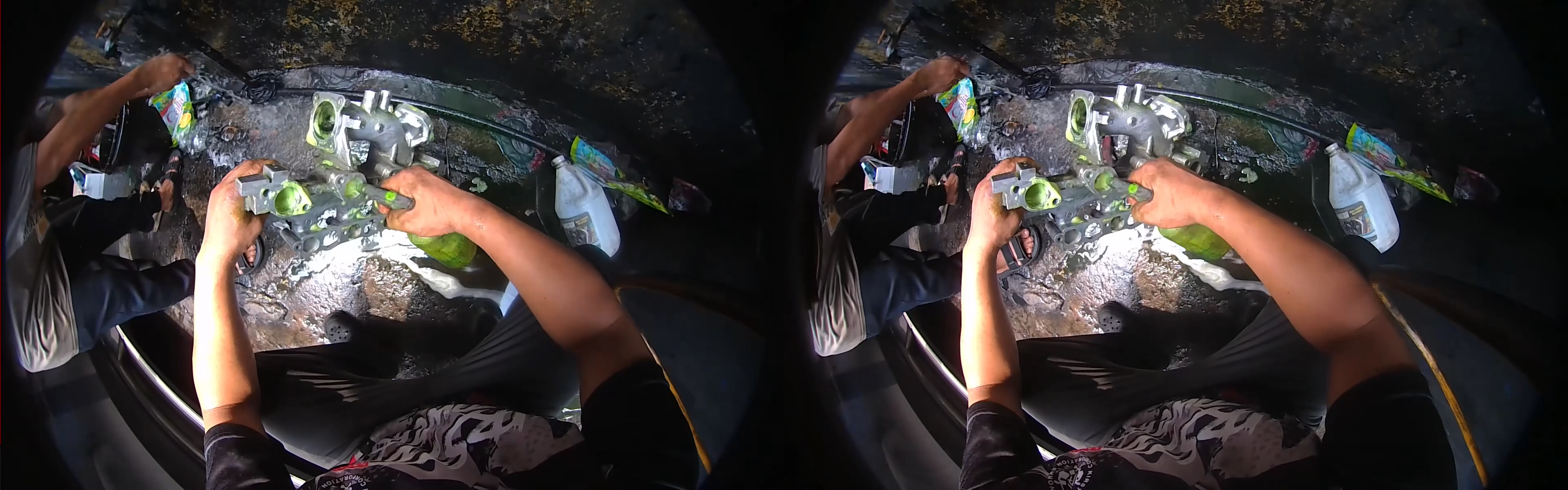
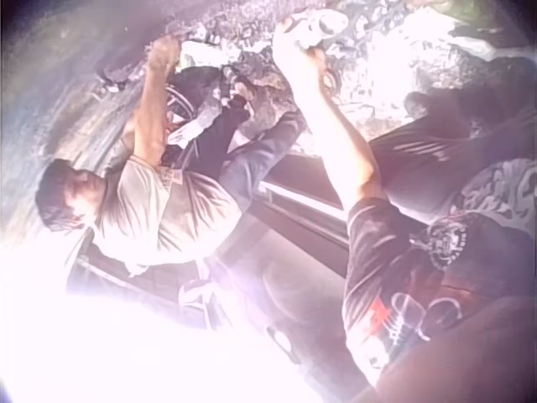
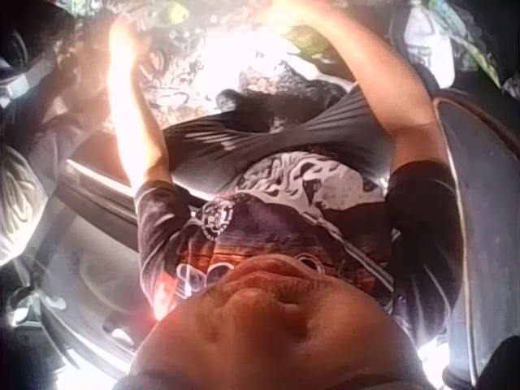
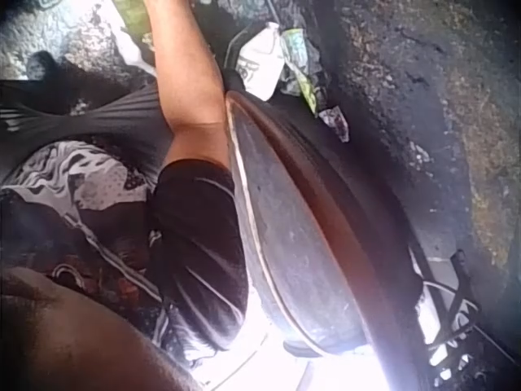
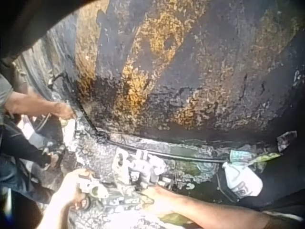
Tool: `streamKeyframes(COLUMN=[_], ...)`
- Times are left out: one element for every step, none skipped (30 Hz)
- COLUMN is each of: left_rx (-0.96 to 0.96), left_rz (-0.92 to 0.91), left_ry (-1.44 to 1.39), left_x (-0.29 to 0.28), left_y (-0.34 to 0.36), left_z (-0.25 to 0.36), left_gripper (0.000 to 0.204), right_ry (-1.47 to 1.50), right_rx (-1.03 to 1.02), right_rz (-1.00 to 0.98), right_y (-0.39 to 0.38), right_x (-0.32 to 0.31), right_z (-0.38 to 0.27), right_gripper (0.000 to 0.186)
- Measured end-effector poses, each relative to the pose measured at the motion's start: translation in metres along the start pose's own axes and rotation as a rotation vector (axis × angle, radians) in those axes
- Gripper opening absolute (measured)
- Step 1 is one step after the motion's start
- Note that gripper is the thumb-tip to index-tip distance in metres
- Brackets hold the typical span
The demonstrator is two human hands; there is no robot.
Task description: Cleaning an automotive intake manifold with water and degreaser.
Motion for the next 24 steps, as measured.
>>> streamKeyframes(left_rx=[0.002, -0.002, -0.005, -0.003, -0.011, -0.019, -0.018, -0.02, -0.022, -0.02, -0.019, -0.019, -0.019, -0.026, -0.032, -0.033, -0.048, -0.058, -0.055, -0.079, -0.105, -0.104, -0.122, -0.14], left_rz=[0.0, -0.007, -0.013, -0.013, -0.011, -0.008, -0.005, 0.001, 0.004, 0.005, 0.007, 0.009, 0.011, 0.007, 0.004, 0.007, -0.001, -0.009, -0.006, 0.016, 0.032, 0.03, 0.031, 0.033], left_ry=[0.0, -0.004, -0.008, -0.008, -0.01, -0.012, -0.009, 0.009, 0.024, 0.025, 0.03, 0.037, 0.038, 0.033, 0.028, 0.029, 0.031, 0.032, 0.03, 0.04, 0.049, 0.047, 0.046, 0.045], left_x=[0.0, -0.001, -0.001, -0.001, -0.002, -0.002, -0.002, -0.003, -0.002, -0.002, -0.002, -0.002, -0.002, -0.001, -0.001, -0.001, 0.0, 0.001, 0.003, 0.005, 0.005, 0.006, 0.007, 0.008], left_y=[0.001, 0.002, 0.003, 0.004, 0.003, 0.004, 0.005, 0.006, 0.006, 0.006, 0.007, 0.006, 0.006, 0.004, 0.004, 0.003, 0.002, 0.002, 0.002, 0.002, 0.0, -0.002, -0.004, -0.005], left_z=[0.001, 0.002, 0.002, 0.002, 0.003, 0.004, 0.005, 0.006, 0.007, 0.007, 0.008, 0.007, 0.006, 0.003, 0.001, -0.001, -0.004, -0.007, -0.01, -0.015, -0.019, -0.022, -0.025, -0.029], left_gripper=[0.04, 0.04, 0.04, 0.04, 0.04, 0.04, 0.04, 0.039, 0.039, 0.039, 0.039, 0.039, 0.039, 0.04, 0.042, 0.042, 0.042, 0.043, 0.043, 0.043, 0.042, 0.042, 0.042, 0.041], right_ry=[-0.001, -0.002, -0.002, 0.018, 0.039, 0.038, 0.029, 0.021, -0.032, -0.033, -0.048, -0.064, -0.065, -0.024, 0.016, 0.014, -0.03, -0.076, -0.069, -0.072, -0.041, -0.01, 0.007, 0.007], right_rx=[-0.017, -0.034, -0.034, -0.076, -0.119, -0.121, -0.122, -0.122, -0.136, -0.136, -0.191, -0.247, -0.249, -0.143, -0.038, -0.04, 0.016, 0.073, 0.037, 0.038, -0.042, -0.121, -0.078, -0.075], right_rz=[0.014, 0.028, 0.03, 0.038, 0.046, 0.048, 0.086, 0.125, 0.115, 0.116, 0.14, 0.163, 0.162, 0.131, 0.099, 0.098, 0.102, 0.108, 0.141, 0.144, 0.198, 0.252, 0.234, 0.234], right_y=[-0.001, -0.002, -0.003, -0.004, -0.005, -0.005, -0.004, -0.002, 0.0, -0.001, -0.004, -0.007, -0.009, -0.01, -0.012, -0.015, -0.017, -0.019, -0.018, -0.018, -0.019, -0.021, -0.019, -0.017], right_x=[-0.002, -0.003, -0.003, -0.002, -0.001, -0.001, -0.001, -0.002, -0.001, 0.001, 0.002, 0.002, 0.0, -0.001, -0.003, -0.006, -0.008, -0.012, -0.012, -0.01, -0.01, -0.011, -0.011, -0.012], right_z=[0.001, 0.001, 0.001, -0.001, -0.004, -0.005, -0.005, -0.005, -0.002, 0.001, 0.001, 0.001, 0.004, 0.012, 0.021, 0.025, 0.033, 0.043, 0.054, 0.067, 0.067, 0.067, 0.073, 0.072], right_gripper=[0.027, 0.026, 0.026, 0.023, 0.02, 0.02, 0.02, 0.02, 0.021, 0.021, 0.02, 0.019, 0.019, 0.019, 0.019, 0.019, 0.02, 0.02, 0.021, 0.021, 0.02, 0.019, 0.022, 0.022])
Point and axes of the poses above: each hand's wrist, its own y-axis towards the middle knuckle, its own x-axis out of the palm, z = x × y, the point moved 5 cm from there along y, towards the middle knuckle, and after that the axes turned 8 degrees about y, right-handed, at the moved point
